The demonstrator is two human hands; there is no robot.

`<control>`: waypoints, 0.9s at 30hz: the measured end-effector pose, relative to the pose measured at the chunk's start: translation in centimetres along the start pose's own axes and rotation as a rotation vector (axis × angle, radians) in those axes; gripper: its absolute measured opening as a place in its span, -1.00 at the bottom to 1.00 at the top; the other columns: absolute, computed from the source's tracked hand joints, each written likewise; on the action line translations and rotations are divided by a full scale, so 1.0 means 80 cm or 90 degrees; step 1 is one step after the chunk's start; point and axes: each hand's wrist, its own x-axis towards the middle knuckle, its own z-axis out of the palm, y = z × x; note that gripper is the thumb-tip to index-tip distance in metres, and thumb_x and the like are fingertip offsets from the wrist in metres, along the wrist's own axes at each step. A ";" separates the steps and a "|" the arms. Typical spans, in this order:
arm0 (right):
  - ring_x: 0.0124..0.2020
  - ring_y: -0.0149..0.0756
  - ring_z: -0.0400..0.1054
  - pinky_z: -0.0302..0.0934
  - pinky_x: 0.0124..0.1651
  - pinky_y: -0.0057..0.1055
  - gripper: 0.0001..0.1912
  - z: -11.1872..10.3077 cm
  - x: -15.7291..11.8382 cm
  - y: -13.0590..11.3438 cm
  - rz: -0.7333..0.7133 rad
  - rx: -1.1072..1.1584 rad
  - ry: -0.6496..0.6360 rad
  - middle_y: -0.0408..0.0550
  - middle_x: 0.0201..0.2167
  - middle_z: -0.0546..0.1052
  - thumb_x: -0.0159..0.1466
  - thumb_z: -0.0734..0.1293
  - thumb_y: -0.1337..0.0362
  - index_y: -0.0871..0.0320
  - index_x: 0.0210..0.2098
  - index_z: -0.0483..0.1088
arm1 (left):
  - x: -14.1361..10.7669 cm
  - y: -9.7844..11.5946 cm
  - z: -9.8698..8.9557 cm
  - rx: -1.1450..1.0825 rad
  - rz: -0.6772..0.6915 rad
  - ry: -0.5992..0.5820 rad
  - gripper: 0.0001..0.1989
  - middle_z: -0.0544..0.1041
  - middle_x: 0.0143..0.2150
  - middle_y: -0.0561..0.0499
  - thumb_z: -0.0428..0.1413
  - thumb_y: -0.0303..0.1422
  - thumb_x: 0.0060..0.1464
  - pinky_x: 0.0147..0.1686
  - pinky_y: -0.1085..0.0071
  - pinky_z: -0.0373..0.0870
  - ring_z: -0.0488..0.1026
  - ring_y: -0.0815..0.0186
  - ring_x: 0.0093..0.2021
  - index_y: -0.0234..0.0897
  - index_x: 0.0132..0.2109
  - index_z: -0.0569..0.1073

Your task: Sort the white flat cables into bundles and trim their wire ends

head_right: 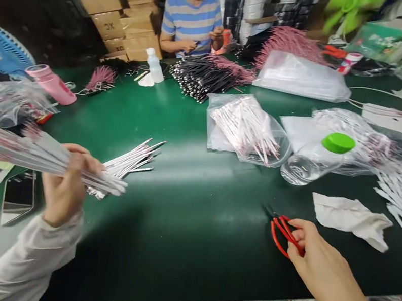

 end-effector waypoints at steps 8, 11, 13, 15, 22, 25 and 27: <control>-0.22 -0.09 0.49 0.38 -0.18 -0.21 -0.55 0.009 0.043 -0.129 -0.070 0.289 -0.128 0.04 -0.21 0.59 0.09 0.36 -0.02 0.06 -0.10 0.48 | -0.034 -0.014 0.028 -0.081 -0.074 -0.120 -0.77 0.58 -0.34 -0.08 0.20 -0.22 0.07 -0.20 0.32 0.44 0.55 0.14 -0.24 -0.27 -0.20 0.57; -0.20 -0.13 0.47 0.36 -0.16 -0.27 -0.49 0.017 0.065 -0.190 -0.107 0.379 -0.190 0.05 -0.22 0.58 0.03 0.44 -0.03 0.11 -0.11 0.50 | -0.029 -0.001 0.032 -0.064 -0.035 -0.136 -0.80 0.60 -0.27 -0.09 0.20 -0.23 0.08 -0.05 0.26 0.42 0.54 0.10 -0.14 -0.26 -0.23 0.59; -0.23 -0.16 0.44 0.34 -0.22 -0.32 -0.49 0.025 0.076 -0.223 -0.122 0.407 -0.236 0.03 -0.27 0.56 0.00 0.47 -0.04 0.14 -0.14 0.50 | -0.026 0.007 0.035 -0.041 -0.004 -0.152 -0.79 0.60 -0.27 -0.09 0.17 -0.21 0.11 0.01 0.24 0.39 0.53 0.11 -0.13 -0.26 -0.31 0.59; -0.32 -0.26 0.40 0.31 -0.28 -0.37 -0.59 0.036 0.084 -0.246 -0.128 0.435 -0.279 -0.05 -0.40 0.51 0.03 0.47 -0.03 0.15 -0.28 0.49 | -0.019 0.011 0.037 -0.041 -0.013 -0.165 -0.74 0.59 -0.33 -0.10 0.14 -0.18 0.13 -0.04 0.22 0.43 0.54 0.13 -0.20 -0.27 -0.36 0.57; -0.54 -0.42 0.26 0.35 -0.21 -0.29 -0.59 0.078 0.103 -0.261 -0.116 0.583 -0.295 -0.21 -0.67 0.29 0.14 0.39 -0.05 0.18 -0.54 0.37 | -0.007 -0.017 0.085 -0.294 -0.465 -0.364 -0.68 0.55 -0.44 -0.12 0.36 -0.21 -0.17 -0.37 0.22 0.52 0.54 0.14 -0.43 -0.36 -0.33 0.53; -0.50 -0.39 0.27 0.31 -0.25 -0.34 -0.67 0.091 0.107 -0.247 -0.124 0.564 -0.204 -0.19 -0.63 0.32 0.14 0.39 0.01 0.19 -0.38 0.49 | -0.028 -0.038 0.119 -0.306 -0.578 -0.412 -0.66 0.53 -0.47 -0.08 0.36 -0.27 -0.16 -0.40 0.33 0.46 0.50 0.25 -0.45 -0.39 -0.24 0.55; -0.47 -0.37 0.27 0.25 -0.33 -0.38 -0.69 0.097 0.107 -0.237 -0.133 0.536 -0.169 -0.19 -0.61 0.32 0.16 0.38 0.08 0.19 -0.24 0.53 | -0.042 -0.047 0.134 -0.279 -0.584 -0.409 -0.65 0.52 -0.47 0.00 0.35 -0.30 -0.14 -0.44 0.43 0.38 0.45 0.34 -0.48 -0.39 -0.19 0.54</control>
